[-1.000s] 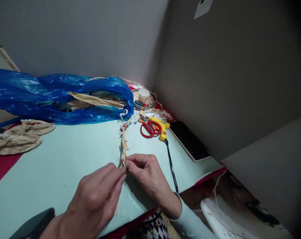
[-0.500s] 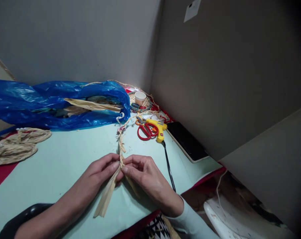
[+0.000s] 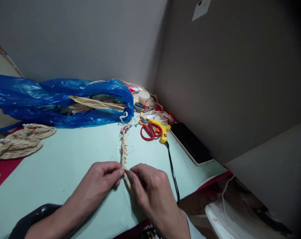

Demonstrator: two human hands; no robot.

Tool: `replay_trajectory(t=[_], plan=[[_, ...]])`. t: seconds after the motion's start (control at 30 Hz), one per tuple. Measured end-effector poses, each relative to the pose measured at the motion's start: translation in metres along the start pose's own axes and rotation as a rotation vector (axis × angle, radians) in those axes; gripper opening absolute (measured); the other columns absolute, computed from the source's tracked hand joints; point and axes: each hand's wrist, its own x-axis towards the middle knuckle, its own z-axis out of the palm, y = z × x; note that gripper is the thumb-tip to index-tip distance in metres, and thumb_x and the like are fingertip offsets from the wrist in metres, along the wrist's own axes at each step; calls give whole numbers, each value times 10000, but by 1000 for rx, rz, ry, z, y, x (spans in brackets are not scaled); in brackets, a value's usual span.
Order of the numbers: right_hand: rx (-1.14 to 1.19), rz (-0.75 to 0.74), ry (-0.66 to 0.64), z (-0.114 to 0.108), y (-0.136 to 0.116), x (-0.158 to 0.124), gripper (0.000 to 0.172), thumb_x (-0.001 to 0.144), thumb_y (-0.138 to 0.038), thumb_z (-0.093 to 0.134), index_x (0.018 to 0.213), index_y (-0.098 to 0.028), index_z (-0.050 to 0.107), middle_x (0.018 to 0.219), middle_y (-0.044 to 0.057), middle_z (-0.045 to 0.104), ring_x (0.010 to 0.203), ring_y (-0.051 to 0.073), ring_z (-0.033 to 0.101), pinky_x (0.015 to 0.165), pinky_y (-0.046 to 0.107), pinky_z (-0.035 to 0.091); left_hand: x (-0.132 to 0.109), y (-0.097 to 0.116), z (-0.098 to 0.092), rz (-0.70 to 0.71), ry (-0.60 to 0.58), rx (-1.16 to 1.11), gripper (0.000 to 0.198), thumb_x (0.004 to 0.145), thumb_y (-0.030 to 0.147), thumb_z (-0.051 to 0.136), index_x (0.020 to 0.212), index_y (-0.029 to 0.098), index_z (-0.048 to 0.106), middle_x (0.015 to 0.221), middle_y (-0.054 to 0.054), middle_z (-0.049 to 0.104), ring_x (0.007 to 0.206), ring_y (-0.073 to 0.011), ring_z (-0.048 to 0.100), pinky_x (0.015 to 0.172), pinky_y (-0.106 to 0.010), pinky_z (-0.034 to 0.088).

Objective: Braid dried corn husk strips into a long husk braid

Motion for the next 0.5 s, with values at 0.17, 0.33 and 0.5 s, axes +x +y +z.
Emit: replay_trajectory(t=[0.17, 0.33, 0.5], plan=[[-327, -427, 318, 19, -2, -10, 245, 951, -66, 461, 872, -118, 688, 669, 53, 613, 594, 175, 542, 561, 292, 382, -2, -4, 1, -92, -24, -144, 294, 751, 440, 733, 646, 168, 693, 547, 19, 546, 508, -116, 378, 492, -237, 250], [-426, -629, 385, 37, -1, -15, 275, 905, -1, 448, 1038, 5, 689, 728, 121, 674, 633, 216, 554, 560, 328, 410, -7, -9, -3, -160, -64, -309, 320, 812, 464, 711, 882, 154, 746, 504, 66, 434, 476, -83, 271, 474, -229, 142], [-76, -394, 180, 17, -7, -13, 190, 925, -261, 587, 978, -118, 700, 821, 92, 676, 752, 227, 585, 655, 345, 466, -10, -5, -3, -160, -107, -347, 331, 790, 478, 739, 788, 147, 724, 520, 86, 371, 487, -75, 180, 471, -237, 111]])
